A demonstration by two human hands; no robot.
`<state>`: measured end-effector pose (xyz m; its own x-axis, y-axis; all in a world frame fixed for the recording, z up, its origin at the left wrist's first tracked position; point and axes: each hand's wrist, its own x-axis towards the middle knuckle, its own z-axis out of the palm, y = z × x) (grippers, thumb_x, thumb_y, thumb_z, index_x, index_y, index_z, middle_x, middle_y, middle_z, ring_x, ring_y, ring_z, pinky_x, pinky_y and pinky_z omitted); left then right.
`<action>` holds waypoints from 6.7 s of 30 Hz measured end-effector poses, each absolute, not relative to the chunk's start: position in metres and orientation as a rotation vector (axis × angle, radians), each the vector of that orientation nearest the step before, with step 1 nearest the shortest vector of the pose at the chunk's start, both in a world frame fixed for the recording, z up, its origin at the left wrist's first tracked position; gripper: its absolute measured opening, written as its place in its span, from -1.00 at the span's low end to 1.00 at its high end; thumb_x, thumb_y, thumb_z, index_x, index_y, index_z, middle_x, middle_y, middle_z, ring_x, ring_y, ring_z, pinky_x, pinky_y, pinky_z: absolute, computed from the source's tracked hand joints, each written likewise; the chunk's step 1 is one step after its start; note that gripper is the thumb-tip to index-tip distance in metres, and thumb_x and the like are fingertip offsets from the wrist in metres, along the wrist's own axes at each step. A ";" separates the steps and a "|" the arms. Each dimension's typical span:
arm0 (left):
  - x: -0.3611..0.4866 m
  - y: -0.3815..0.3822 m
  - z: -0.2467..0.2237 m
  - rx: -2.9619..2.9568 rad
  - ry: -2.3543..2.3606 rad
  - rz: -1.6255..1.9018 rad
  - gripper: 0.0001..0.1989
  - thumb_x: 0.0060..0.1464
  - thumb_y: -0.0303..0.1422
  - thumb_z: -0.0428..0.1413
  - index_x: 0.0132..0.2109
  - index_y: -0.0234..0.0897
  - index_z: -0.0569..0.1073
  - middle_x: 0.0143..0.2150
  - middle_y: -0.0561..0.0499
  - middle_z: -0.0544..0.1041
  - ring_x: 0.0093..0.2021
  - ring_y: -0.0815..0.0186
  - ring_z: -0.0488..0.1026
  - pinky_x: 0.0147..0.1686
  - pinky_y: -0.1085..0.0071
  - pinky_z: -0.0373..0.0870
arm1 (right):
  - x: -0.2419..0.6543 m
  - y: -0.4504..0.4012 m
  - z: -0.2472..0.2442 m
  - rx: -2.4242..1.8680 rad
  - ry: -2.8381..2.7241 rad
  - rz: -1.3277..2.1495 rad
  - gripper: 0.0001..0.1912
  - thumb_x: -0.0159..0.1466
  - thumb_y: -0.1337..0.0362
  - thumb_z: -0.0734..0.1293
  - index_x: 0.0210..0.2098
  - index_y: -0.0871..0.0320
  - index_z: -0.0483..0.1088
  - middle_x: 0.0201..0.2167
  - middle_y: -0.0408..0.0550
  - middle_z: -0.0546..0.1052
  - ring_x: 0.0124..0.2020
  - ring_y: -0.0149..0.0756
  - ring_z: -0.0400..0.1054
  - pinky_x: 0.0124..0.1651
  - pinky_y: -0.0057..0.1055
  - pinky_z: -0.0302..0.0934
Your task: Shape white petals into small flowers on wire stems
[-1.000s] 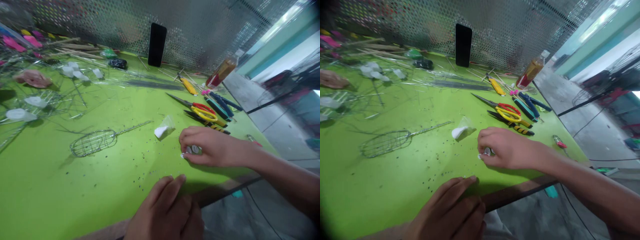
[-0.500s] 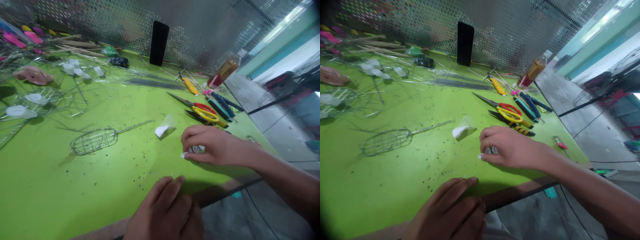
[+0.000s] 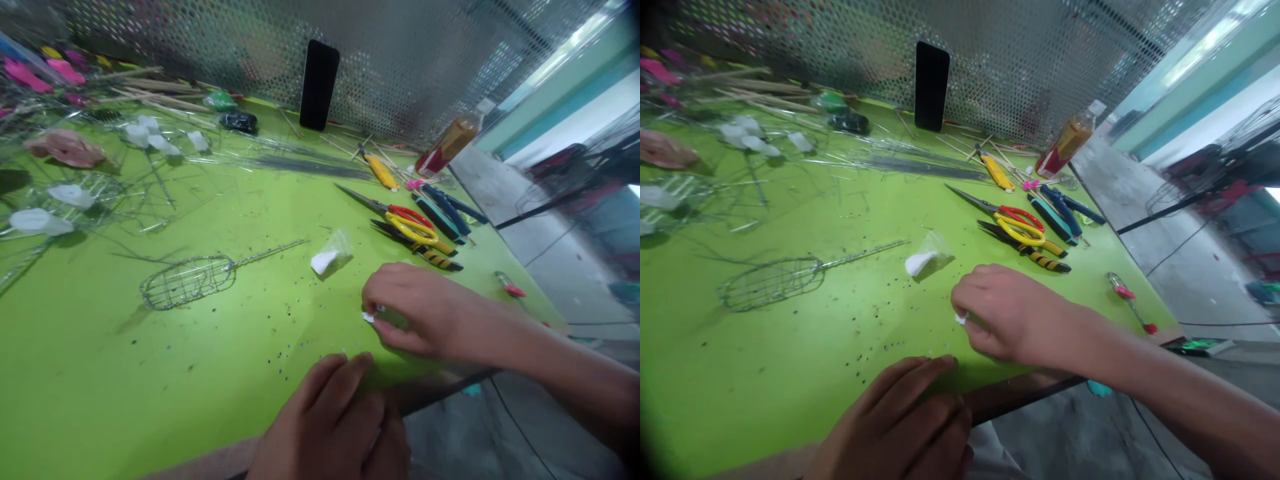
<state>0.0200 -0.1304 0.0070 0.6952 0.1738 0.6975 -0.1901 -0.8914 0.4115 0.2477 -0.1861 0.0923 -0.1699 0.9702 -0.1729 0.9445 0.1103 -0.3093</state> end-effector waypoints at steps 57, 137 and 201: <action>0.012 -0.118 0.051 1.775 0.680 0.918 -0.83 0.23 -0.56 0.23 -0.13 -0.18 0.60 -0.23 0.11 0.67 -0.24 0.44 0.61 -0.20 0.56 0.55 | 0.221 -0.179 0.068 -1.304 -1.062 1.436 -0.76 0.23 0.44 0.63 -0.15 0.12 0.64 -0.27 -0.15 0.72 -0.29 -0.46 0.61 -0.20 -0.63 0.47; -0.003 -0.120 0.044 1.707 0.648 0.907 -0.85 0.20 -0.33 0.39 -0.16 0.10 0.64 -0.32 0.26 0.76 -0.45 0.35 0.71 -0.43 0.58 0.64 | 0.256 -0.229 0.073 -2.040 -1.923 0.269 -0.69 0.47 0.23 0.40 0.18 0.10 0.54 0.23 0.19 0.57 0.25 0.06 0.49 0.34 0.10 0.38; 0.000 -0.115 0.049 1.484 0.528 0.989 -0.74 0.12 -0.58 0.41 -0.18 -0.07 0.76 -0.18 0.09 0.77 -0.16 0.35 0.72 -0.10 0.54 0.67 | 0.184 -0.219 0.094 -1.738 -1.783 -0.152 -0.77 0.35 0.44 0.43 -0.09 -0.03 0.53 -0.28 -0.15 0.74 -0.29 -0.19 0.67 -0.17 -0.27 0.54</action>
